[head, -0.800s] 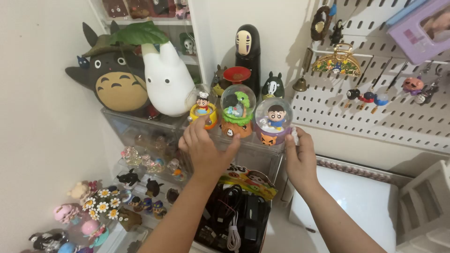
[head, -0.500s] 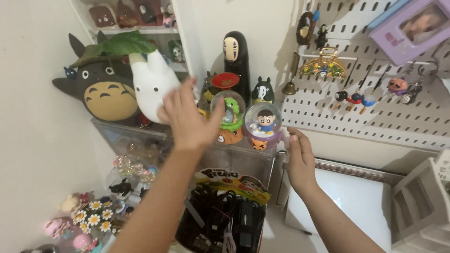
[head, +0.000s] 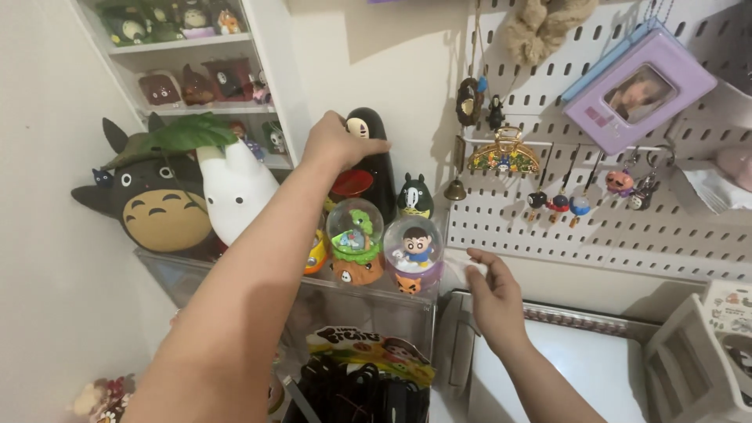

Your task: Organizing various collectibles and office items on a desk and cleaning the surface.

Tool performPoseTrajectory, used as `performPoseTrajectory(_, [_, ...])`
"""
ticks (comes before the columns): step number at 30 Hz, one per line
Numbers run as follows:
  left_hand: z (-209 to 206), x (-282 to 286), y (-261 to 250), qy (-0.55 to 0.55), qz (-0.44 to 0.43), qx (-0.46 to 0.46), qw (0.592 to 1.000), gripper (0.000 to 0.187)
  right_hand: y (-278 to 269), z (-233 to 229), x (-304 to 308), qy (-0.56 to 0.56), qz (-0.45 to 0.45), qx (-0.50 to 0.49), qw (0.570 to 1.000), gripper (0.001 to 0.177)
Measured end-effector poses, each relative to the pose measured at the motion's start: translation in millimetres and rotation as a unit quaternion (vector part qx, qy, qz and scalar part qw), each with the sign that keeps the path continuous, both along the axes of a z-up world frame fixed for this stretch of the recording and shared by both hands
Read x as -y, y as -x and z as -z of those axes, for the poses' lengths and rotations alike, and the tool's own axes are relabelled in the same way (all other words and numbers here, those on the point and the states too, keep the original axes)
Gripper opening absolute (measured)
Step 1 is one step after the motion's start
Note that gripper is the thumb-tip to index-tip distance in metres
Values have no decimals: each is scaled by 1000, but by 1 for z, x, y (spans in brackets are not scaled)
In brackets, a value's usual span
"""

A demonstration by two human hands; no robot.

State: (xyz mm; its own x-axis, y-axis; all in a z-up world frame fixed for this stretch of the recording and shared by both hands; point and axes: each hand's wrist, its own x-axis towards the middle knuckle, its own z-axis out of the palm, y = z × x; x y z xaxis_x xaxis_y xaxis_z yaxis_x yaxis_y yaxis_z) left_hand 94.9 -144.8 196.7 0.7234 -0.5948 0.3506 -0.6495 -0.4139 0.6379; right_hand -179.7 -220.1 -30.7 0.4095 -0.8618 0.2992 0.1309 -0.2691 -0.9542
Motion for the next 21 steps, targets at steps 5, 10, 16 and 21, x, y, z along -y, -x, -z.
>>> performPoseTrajectory(5, [11, 7, -17, 23, 23, 7, 999, 91, 6, -17, -3, -59, 5, -14, 998, 30])
performPoseTrajectory(10, [5, 3, -7, 3, 35, -16, 999, 82, 0, 0, 9, -37, 12, 0, 999, 29])
performPoseTrajectory(16, [9, 6, -4, 16, 23, -5, 1000, 74, -3, -6, 13, -33, 5, 7, 999, 27])
performPoseTrajectory(21, [10, 8, -4, 39, 26, -1, 999, 72, -11, 0, 21, 0, 8, 5, 1000, 25])
